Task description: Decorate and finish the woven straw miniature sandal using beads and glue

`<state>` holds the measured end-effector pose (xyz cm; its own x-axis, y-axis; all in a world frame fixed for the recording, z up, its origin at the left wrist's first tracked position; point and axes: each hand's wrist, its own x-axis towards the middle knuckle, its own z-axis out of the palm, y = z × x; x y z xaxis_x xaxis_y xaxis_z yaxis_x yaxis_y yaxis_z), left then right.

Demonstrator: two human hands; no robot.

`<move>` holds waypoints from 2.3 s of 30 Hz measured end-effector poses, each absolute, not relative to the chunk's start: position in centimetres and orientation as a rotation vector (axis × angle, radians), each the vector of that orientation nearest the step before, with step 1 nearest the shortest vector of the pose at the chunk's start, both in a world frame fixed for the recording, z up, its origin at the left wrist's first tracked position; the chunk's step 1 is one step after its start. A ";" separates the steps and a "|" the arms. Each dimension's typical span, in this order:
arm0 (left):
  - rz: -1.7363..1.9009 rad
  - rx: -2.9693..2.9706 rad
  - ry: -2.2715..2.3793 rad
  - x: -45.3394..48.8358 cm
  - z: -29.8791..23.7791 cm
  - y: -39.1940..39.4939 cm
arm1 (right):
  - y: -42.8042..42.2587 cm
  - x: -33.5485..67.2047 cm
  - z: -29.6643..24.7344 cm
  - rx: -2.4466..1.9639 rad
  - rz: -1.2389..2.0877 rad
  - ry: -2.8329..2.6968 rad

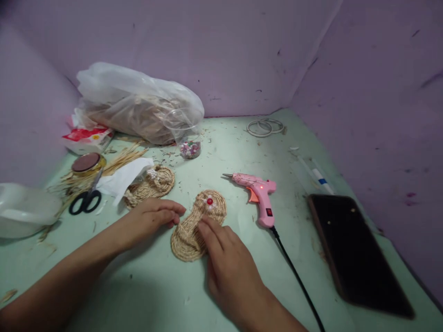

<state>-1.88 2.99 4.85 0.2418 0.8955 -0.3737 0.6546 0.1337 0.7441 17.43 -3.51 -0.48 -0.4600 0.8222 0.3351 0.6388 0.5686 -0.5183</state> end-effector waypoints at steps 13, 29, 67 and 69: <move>0.357 1.813 1.725 -2.6 3.8 -2.6 | -2.8 20.3 0.9 -1.519 0.509 -1.839; 0.453 2.912 1.293 -0.8 1.9 -3.9 | -1.8 18.8 0.8 -1.194 0.444 -2.247; 1.141 0.707 1.379 0.8 1.3 -2.2 | -0.7 20.3 3.5 -1.538 1.203 -1.281; 1.151 0.757 1.432 0.9 1.2 -2.1 | -0.4 22.5 3.5 -1.808 0.574 -1.393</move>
